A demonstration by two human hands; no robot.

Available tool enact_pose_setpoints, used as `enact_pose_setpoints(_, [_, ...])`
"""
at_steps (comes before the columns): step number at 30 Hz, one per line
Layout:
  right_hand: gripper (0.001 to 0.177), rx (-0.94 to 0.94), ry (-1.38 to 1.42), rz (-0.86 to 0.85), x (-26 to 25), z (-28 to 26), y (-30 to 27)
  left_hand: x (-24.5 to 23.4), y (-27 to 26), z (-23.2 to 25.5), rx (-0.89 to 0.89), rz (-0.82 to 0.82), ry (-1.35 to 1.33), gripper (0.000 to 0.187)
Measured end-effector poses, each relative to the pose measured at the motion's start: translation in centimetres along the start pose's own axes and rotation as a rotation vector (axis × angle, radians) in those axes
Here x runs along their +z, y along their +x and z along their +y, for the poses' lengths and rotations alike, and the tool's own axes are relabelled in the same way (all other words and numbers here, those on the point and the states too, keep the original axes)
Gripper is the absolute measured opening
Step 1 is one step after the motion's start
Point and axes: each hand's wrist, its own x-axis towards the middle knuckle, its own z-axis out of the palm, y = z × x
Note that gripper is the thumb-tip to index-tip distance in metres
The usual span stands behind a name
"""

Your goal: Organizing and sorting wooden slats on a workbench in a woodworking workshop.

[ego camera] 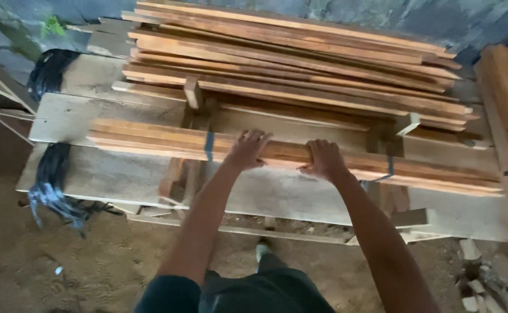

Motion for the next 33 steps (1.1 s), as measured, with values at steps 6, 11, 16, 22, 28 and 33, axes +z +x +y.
enact_pose_setpoints(6, [0.088,-0.031,0.044,0.034,-1.0,-8.6,4.9,-6.6,-8.1,-9.5,-0.100,0.122,0.189,0.110])
enact_pose_setpoints(11, [0.081,-0.023,0.101,0.055,-3.7,-17.5,8.3,-1.3,-14.0,-22.8,-0.044,0.393,0.195,0.104])
enact_pose_setpoints(16, [0.089,-0.020,0.056,0.127,-5.2,-23.4,10.6,-4.9,-19.7,-28.9,-0.242,0.130,0.204,0.107])
enact_pose_setpoints(22, [0.089,0.021,0.146,0.043,-6.7,-24.1,10.5,-6.0,-20.5,-30.1,-0.278,-0.053,0.168,0.104])
enact_pose_setpoints(28, [0.089,0.107,0.087,0.009,-7.9,-24.9,10.0,-6.3,-20.5,-30.4,-0.147,0.076,0.221,0.100])
enact_pose_setpoints(33, [0.092,0.121,0.085,0.029,-7.8,-25.0,10.1,-6.5,-20.3,-30.7,-0.161,-0.046,0.248,0.093])
